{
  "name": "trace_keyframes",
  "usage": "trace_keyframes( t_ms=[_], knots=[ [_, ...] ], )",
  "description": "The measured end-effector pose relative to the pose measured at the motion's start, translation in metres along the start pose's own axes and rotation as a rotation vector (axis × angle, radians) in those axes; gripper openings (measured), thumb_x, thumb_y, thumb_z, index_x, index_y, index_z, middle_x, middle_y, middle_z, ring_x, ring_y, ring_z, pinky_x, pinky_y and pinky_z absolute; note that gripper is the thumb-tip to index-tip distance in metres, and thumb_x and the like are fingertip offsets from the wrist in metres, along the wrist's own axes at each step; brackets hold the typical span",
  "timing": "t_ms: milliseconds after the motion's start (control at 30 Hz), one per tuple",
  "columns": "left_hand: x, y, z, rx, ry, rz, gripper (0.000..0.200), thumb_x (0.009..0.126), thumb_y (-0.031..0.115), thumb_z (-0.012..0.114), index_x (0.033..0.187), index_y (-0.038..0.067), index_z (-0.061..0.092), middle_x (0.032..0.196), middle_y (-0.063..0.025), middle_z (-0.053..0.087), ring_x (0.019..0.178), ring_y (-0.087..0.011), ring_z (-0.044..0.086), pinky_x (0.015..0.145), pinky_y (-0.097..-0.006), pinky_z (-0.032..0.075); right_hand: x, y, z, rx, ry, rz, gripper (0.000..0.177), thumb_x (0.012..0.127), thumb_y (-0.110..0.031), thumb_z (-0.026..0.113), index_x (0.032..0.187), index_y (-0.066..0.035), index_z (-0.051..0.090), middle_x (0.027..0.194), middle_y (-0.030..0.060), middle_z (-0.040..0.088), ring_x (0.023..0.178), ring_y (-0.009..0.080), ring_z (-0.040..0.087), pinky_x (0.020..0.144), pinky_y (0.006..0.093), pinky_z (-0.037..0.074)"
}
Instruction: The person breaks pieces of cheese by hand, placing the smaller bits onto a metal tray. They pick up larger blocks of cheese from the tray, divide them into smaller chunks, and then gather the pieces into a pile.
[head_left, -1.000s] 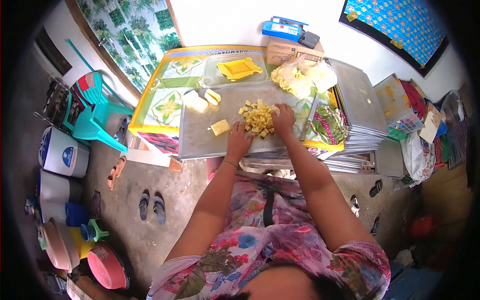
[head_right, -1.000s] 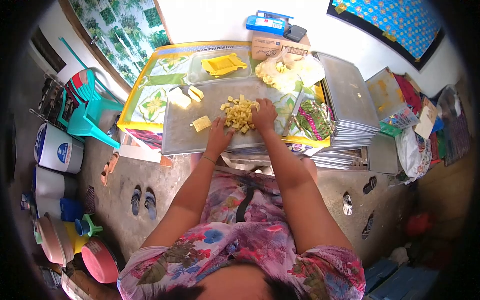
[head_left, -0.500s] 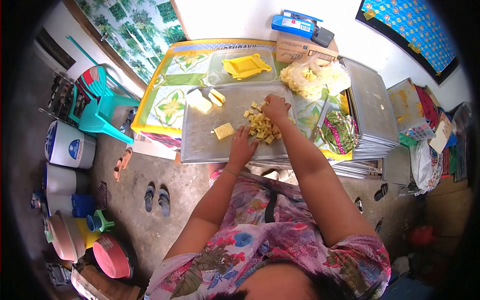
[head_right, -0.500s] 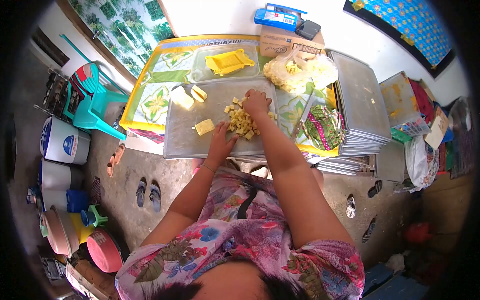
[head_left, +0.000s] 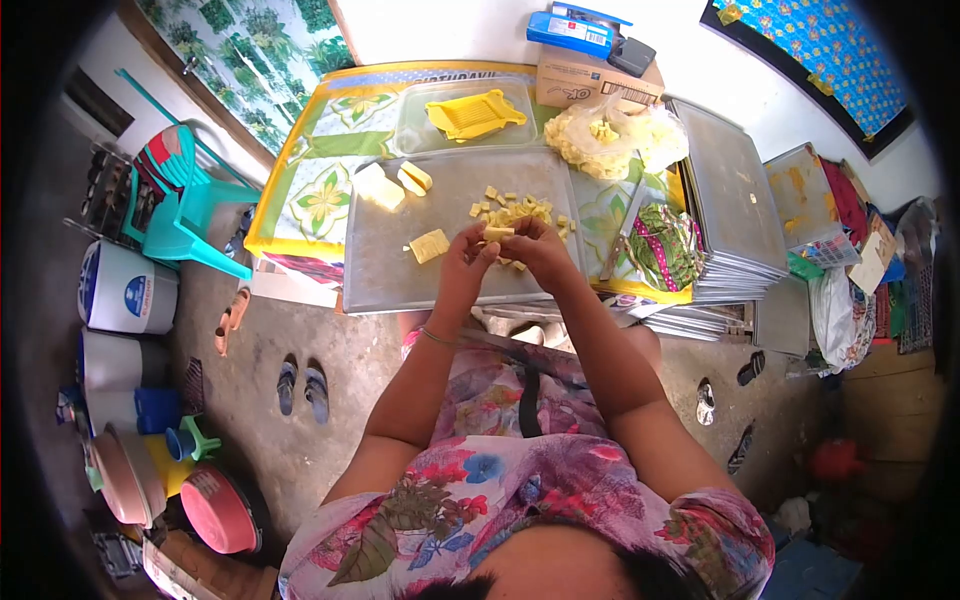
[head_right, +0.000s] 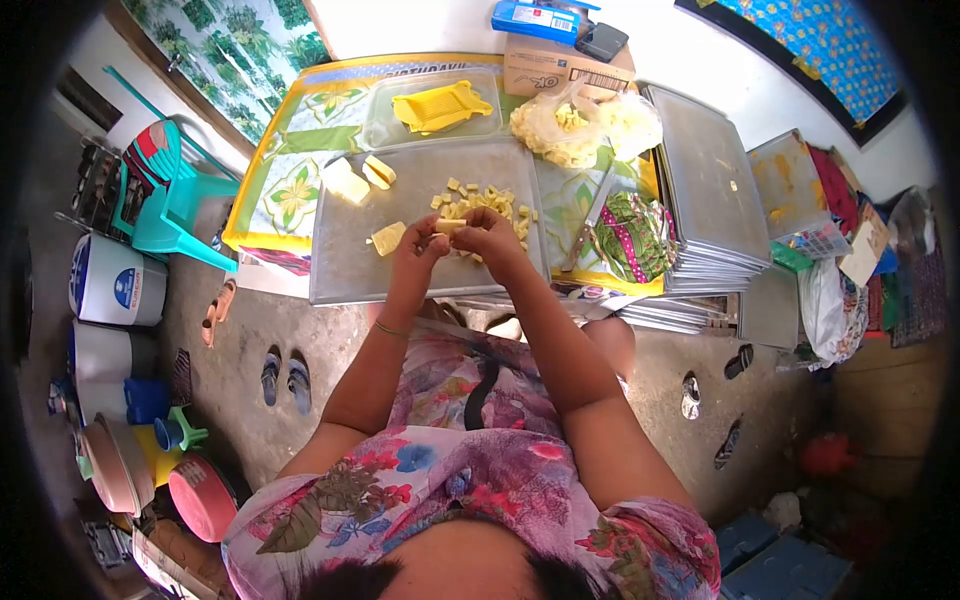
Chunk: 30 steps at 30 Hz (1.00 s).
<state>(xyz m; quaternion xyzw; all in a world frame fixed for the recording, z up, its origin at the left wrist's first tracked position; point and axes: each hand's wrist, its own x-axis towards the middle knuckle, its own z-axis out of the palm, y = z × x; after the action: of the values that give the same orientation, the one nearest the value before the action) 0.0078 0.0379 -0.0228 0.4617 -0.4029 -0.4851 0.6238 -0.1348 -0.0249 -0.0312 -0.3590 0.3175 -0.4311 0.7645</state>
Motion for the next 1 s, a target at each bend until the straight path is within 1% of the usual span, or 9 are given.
trace_keyframes(
  t_ms=[67, 100, 167, 400, 600, 700, 800, 900, 1000],
  knots=[
    [0.001, 0.001, -0.005, -0.045, 0.008, -0.046, 0.032, 0.087, 0.01, 0.062, 0.116, -0.001, 0.054, 0.1, -0.0064, 0.059, 0.088, -0.0124, 0.057, 0.076, -0.0246, 0.05, -0.015, -0.001, 0.005, -0.052, -0.044, -0.023, 0.03, 0.077, -0.005, 0.068, 0.103, -0.003, 0.054, 0.084, 0.0029, 0.058, 0.073, 0.0108, 0.056, 0.068, 0.0244, 0.05],
    [-0.002, 0.006, -0.004, -0.078, 0.038, -0.049, 0.026, 0.086, 0.009, 0.062, 0.11, -0.001, 0.057, 0.095, -0.0056, 0.06, 0.083, -0.0124, 0.058, 0.072, -0.0255, 0.051, -0.02, -0.003, 0.007, -0.105, -0.065, -0.05, 0.03, 0.077, -0.005, 0.069, 0.103, -0.002, 0.054, 0.085, 0.0033, 0.059, 0.074, 0.0113, 0.057, 0.069, 0.0249, 0.05],
    [-0.006, 0.011, -0.008, -0.084, 0.015, -0.052, 0.025, 0.086, 0.009, 0.062, 0.108, 0.0, 0.057, 0.096, -0.0057, 0.06, 0.082, -0.0121, 0.058, 0.072, -0.0257, 0.051, -0.03, -0.006, 0.011, -0.18, -0.096, -0.09, 0.03, 0.076, -0.005, 0.069, 0.102, -0.002, 0.055, 0.086, 0.0041, 0.059, 0.078, 0.0126, 0.06, 0.071, 0.0268, 0.052],
    [-0.018, 0.015, -0.001, -0.129, 0.035, -0.09, 0.022, 0.087, 0.008, 0.06, 0.107, 0.0, 0.055, 0.095, -0.0065, 0.06, 0.08, -0.0127, 0.06, 0.072, -0.0264, 0.052, -0.043, 0.002, 0.011, -0.026, -0.044, -0.086, 0.025, 0.08, -0.007, 0.067, 0.102, -0.004, 0.056, 0.087, 0.0044, 0.061, 0.078, 0.013, 0.061, 0.072, 0.0278, 0.053],
    [-0.017, 0.007, 0.001, -0.274, 0.031, -0.115, 0.023, 0.087, 0.007, 0.06, 0.106, -0.002, 0.053, 0.093, -0.0095, 0.061, 0.079, -0.0144, 0.061, 0.071, -0.0271, 0.054, -0.039, 0.007, 0.005, 0.157, 0.02, 0.019, 0.021, 0.084, -0.005, 0.063, 0.103, -0.004, 0.056, 0.089, 0.0053, 0.061, 0.079, 0.0157, 0.062, 0.073, 0.0303, 0.054],
    [-0.019, 0.005, -0.001, -0.268, 0.057, -0.121, 0.023, 0.087, 0.007, 0.061, 0.106, -0.002, 0.053, 0.093, -0.0093, 0.061, 0.079, -0.0144, 0.061, 0.071, -0.0272, 0.054, -0.043, 0.005, 0.005, 0.199, -0.034, 0.047, 0.02, 0.085, -0.005, 0.062, 0.103, -0.003, 0.056, 0.091, 0.0058, 0.061, 0.08, 0.0163, 0.063, 0.074, 0.0309, 0.055],
    [-0.023, 0.01, 0.002, -0.244, 0.042, -0.115, 0.028, 0.084, 0.006, 0.064, 0.108, -0.002, 0.052, 0.093, -0.0085, 0.061, 0.08, -0.0136, 0.06, 0.07, -0.0264, 0.053, -0.042, 0.008, 0.003, 0.134, -0.044, 0.03, 0.021, 0.083, -0.005, 0.064, 0.103, -0.004, 0.056, 0.091, 0.0061, 0.061, 0.08, 0.0167, 0.063, 0.074, 0.0303, 0.055],
    [-0.024, 0.008, 0.003, -0.106, 0.018, -0.048, 0.033, 0.081, 0.005, 0.067, 0.109, -0.003, 0.052, 0.092, -0.0079, 0.061, 0.081, -0.013, 0.059, 0.07, -0.0256, 0.052, -0.044, 0.01, 0.004, 0.078, -0.054, -0.064, 0.023, 0.082, -0.005, 0.066, 0.102, -0.004, 0.056, 0.089, 0.0063, 0.061, 0.077, 0.0166, 0.063, 0.072, 0.0294, 0.055],
    [-0.024, 0.004, 0.0, -0.129, 0.009, -0.057, 0.037, 0.079, 0.004, 0.069, 0.11, -0.003, 0.051, 0.093, -0.0084, 0.061, 0.082, -0.0129, 0.059, 0.07, -0.0252, 0.051, -0.045, 0.006, 0.003, 0.045, -0.101, -0.068, 0.024, 0.081, -0.005, 0.067, 0.102, -0.004, 0.055, 0.087, 0.0064, 0.061, 0.074, 0.0164, 0.063, 0.07, 0.0288, 0.055]
  ],
)
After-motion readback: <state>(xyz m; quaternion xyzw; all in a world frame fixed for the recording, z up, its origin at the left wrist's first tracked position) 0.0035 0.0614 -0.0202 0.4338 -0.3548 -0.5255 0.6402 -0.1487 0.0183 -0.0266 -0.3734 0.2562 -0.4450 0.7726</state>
